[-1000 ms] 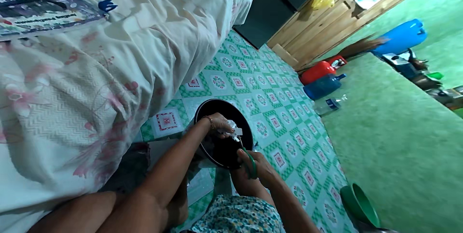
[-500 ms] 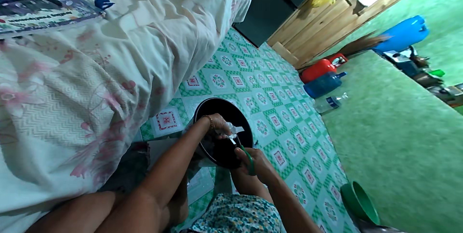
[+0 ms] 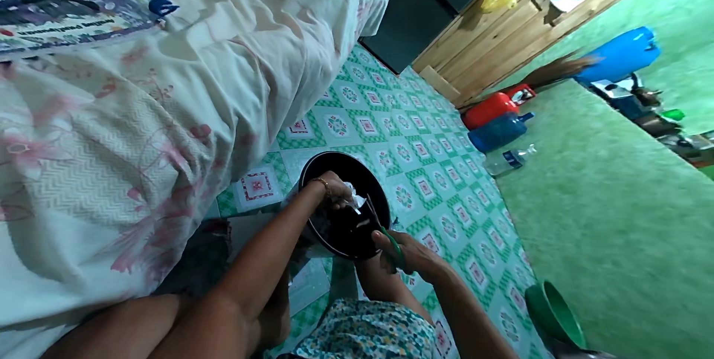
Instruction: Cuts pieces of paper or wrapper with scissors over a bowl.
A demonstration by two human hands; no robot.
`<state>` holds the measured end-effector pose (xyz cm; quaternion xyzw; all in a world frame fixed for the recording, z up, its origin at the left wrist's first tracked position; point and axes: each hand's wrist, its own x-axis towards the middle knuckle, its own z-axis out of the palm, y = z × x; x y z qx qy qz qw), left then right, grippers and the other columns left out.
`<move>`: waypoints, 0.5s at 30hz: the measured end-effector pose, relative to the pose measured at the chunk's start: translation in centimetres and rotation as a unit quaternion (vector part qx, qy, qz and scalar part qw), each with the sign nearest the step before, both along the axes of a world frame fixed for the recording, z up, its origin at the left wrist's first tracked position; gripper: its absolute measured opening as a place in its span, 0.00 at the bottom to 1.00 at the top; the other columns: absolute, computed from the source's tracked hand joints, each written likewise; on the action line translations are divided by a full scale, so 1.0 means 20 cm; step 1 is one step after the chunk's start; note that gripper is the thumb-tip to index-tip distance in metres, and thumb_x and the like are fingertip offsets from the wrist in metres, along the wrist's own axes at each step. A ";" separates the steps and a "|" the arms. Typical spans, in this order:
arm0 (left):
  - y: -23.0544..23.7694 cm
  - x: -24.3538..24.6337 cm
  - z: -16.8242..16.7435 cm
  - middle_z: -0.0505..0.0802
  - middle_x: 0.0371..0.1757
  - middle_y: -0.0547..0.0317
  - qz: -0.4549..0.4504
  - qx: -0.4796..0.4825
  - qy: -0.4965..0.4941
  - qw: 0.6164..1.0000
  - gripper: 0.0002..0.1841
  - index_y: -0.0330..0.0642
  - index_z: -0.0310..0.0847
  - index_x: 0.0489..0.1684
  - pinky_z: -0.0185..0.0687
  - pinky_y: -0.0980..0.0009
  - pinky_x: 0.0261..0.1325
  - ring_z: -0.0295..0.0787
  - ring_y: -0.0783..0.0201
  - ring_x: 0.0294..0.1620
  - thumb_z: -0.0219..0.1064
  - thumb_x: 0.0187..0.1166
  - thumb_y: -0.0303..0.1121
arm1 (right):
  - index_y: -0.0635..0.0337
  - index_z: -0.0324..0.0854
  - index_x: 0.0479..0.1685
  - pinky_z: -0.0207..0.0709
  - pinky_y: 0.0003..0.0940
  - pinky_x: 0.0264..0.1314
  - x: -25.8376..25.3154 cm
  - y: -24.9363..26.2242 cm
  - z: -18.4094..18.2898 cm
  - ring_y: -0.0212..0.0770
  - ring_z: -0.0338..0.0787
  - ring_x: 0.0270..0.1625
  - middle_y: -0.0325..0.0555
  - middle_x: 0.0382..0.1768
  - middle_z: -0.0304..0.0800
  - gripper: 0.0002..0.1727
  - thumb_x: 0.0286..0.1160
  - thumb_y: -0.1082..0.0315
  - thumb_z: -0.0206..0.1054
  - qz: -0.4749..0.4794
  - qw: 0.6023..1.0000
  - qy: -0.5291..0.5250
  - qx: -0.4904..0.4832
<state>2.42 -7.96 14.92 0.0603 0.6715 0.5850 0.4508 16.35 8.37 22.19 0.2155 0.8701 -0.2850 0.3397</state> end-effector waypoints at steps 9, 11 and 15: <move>0.03 -0.01 -0.02 0.84 0.30 0.56 0.124 0.090 -0.084 0.985 0.10 0.32 0.79 0.52 0.76 0.78 0.27 0.77 0.71 0.21 0.68 0.80 0.27 | 0.62 0.71 0.72 0.78 0.47 0.55 0.03 -0.04 -0.07 0.46 0.88 0.46 0.53 0.47 0.87 0.36 0.85 0.36 0.55 0.029 0.995 0.010 0.090; 0.02 0.01 0.00 0.84 0.31 0.56 0.093 0.103 -0.075 0.987 0.10 0.31 0.79 0.54 0.77 0.78 0.29 0.78 0.71 0.23 0.67 0.82 0.27 | 0.62 0.72 0.69 0.78 0.40 0.47 0.01 -0.05 -0.07 0.40 0.86 0.39 0.48 0.41 0.87 0.34 0.87 0.38 0.53 0.017 0.997 0.019 0.069; 0.02 0.02 0.02 0.85 0.32 0.55 0.000 0.097 -0.026 0.995 0.09 0.30 0.78 0.55 0.78 0.78 0.31 0.79 0.71 0.25 0.65 0.84 0.26 | 0.62 0.75 0.57 0.69 0.23 0.28 0.01 -0.09 -0.06 0.26 0.80 0.25 0.36 0.27 0.84 0.25 0.92 0.47 0.50 -0.016 0.998 0.066 -0.011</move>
